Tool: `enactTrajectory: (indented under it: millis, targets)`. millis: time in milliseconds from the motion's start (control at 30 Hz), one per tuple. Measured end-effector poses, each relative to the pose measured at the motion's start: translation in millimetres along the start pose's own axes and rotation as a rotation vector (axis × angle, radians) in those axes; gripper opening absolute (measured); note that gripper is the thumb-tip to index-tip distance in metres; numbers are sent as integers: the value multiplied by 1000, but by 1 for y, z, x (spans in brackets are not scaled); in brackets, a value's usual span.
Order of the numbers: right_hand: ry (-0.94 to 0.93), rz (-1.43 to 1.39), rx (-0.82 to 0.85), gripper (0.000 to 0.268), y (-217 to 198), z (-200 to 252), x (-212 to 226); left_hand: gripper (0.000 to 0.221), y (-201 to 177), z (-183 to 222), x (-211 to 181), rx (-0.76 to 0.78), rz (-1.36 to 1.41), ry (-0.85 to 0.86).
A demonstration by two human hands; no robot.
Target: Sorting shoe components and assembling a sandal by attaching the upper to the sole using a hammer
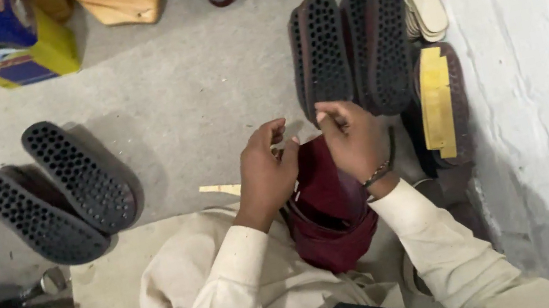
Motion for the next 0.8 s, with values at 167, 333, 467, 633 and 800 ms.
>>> enactTrajectory:
  millis: [167,333,467,633,800]
  targets:
    - [407,-167,45,53,0,0,-83,47,38,-31,-2,109,-104,-57]
    - [589,-513,114,88,18,-7,-33,65,51,-64,13,153,-134,-244]
    - [591,-383,166,85,36,-15,-25,80,66,-113,59,173,-181,-323]
    - [557,-245,166,80,36,-11,-53,89,63,-123,33,199,-55,-330]
    - [-435,366,-294,15,-3,-29,-79,92,75,-130,30,183,66,-379]
Point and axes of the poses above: each hand's wrist, its own z-axis away from the middle knuckle, its own y-axis out of the palm, x = y × z, the point moved 2 cm from there along -z, towards the middle knuckle, and after that the axes turned 5 degrees about -y, right-handed, at the moved point
